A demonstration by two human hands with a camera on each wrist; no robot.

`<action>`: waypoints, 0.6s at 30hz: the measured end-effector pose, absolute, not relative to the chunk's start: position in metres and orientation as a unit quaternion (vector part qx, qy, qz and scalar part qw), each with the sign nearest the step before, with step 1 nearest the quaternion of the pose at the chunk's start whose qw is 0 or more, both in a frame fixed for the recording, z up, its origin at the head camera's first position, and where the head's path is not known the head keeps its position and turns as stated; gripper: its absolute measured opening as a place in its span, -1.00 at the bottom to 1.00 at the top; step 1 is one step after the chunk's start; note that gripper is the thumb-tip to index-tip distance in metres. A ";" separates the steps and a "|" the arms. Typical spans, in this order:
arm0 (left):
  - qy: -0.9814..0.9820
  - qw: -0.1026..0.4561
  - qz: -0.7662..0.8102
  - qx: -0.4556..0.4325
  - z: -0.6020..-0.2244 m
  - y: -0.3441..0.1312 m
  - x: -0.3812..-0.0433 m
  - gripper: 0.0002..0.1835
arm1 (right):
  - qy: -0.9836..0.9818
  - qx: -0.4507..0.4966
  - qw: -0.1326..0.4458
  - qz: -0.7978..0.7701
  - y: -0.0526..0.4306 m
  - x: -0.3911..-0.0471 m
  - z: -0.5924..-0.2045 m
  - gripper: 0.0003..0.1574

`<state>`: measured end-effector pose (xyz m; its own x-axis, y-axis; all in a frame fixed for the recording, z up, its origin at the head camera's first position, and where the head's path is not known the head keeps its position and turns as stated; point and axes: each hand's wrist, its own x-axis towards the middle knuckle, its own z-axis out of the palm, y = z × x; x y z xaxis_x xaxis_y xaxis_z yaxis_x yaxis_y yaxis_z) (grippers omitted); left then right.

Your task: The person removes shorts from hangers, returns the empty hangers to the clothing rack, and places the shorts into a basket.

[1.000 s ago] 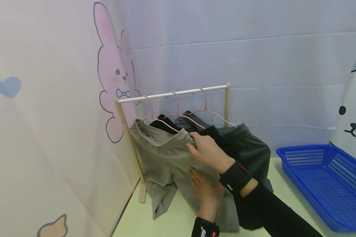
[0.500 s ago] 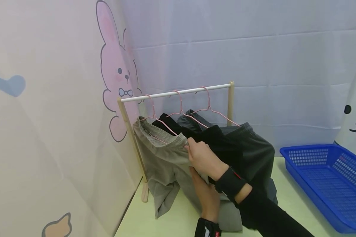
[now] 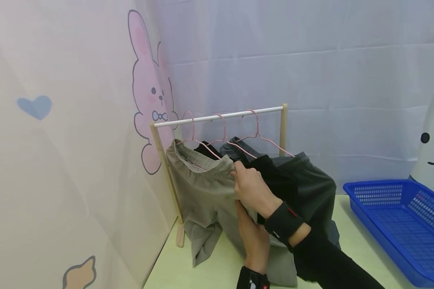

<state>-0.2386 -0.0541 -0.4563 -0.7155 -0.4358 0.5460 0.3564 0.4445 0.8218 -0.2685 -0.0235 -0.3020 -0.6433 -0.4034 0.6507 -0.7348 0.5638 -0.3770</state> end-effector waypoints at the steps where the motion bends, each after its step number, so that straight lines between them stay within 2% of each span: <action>1: -0.767 0.374 -0.521 0.026 -0.454 -0.053 -0.237 0.19 | -0.845 0.336 0.263 0.322 -0.021 -0.268 -0.300 -0.73; 10: -0.794 0.312 -0.521 -0.009 -0.434 -0.042 -0.210 0.26 | -0.853 0.317 0.272 0.314 0.010 -0.248 -0.289 -0.73; 14: -0.817 0.247 -0.520 -0.027 -0.429 -0.037 -0.193 0.17 | -0.848 0.325 0.269 0.321 0.030 -0.235 -0.288 -0.75; 18: -0.848 0.191 -0.493 -0.042 -0.428 -0.035 -0.177 0.19 | -0.846 0.327 0.270 0.324 0.053 -0.226 -0.289 -0.79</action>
